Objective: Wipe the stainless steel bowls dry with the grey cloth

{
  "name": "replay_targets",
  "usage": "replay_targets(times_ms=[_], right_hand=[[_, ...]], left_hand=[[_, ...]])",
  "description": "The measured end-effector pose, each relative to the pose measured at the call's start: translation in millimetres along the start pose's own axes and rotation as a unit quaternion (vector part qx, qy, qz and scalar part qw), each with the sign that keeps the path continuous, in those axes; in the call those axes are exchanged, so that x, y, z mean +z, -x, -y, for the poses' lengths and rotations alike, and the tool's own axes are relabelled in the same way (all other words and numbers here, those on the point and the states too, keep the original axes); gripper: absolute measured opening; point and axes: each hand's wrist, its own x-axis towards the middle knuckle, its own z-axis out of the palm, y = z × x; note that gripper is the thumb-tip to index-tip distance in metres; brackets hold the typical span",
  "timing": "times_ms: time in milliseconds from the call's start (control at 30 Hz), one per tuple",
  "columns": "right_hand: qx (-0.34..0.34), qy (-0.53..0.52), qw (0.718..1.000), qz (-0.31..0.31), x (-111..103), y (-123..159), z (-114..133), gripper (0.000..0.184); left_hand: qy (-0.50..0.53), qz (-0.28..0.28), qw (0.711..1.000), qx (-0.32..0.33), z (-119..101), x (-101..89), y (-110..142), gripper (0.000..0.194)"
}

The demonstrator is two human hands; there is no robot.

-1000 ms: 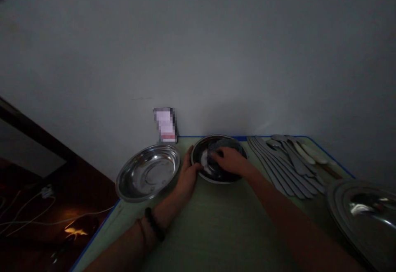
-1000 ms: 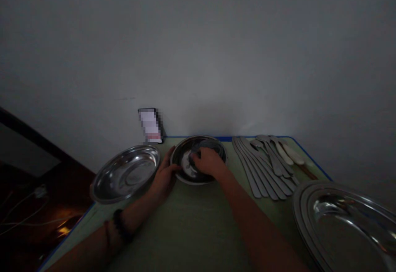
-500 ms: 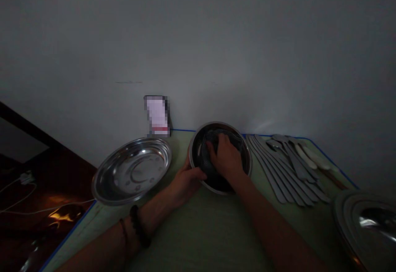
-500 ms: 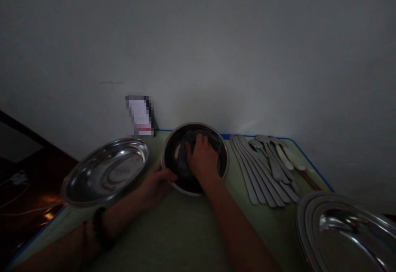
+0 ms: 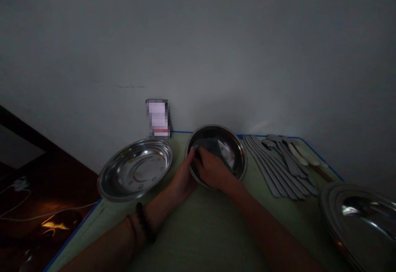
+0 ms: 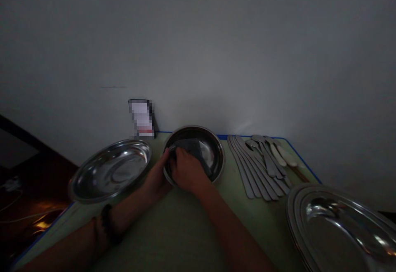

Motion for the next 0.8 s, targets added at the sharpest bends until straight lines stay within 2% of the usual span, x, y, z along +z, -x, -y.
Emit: replay_targets(times_ms=[133,267,467,600,800], right_hand=[[0.002,-0.036,0.996,0.082,-5.5,9.2,-0.3,0.026],[0.033,0.024,0.992,0.12,-13.4,21.6,0.2,0.031],[0.173,0.157,0.972,0.024,-13.8,25.1,-3.1,0.031],[0.201,0.162,0.966,-0.015,-10.0,12.5,-9.7,0.028],[0.202,0.128,0.971,-0.029,-8.8,-4.8,-17.9,0.029]], left_hand=[[-0.028,-0.044,0.998,0.042,3.2,0.9,1.6,0.041],[-0.044,-0.074,0.994,0.072,5.2,2.6,3.7,0.04],[-0.06,-0.068,0.993,0.074,6.9,1.4,3.5,0.039],[-0.072,-0.065,0.993,0.068,3.5,0.2,4.2,0.037],[-0.063,-0.058,0.993,0.081,1.3,1.9,5.0,0.04]])
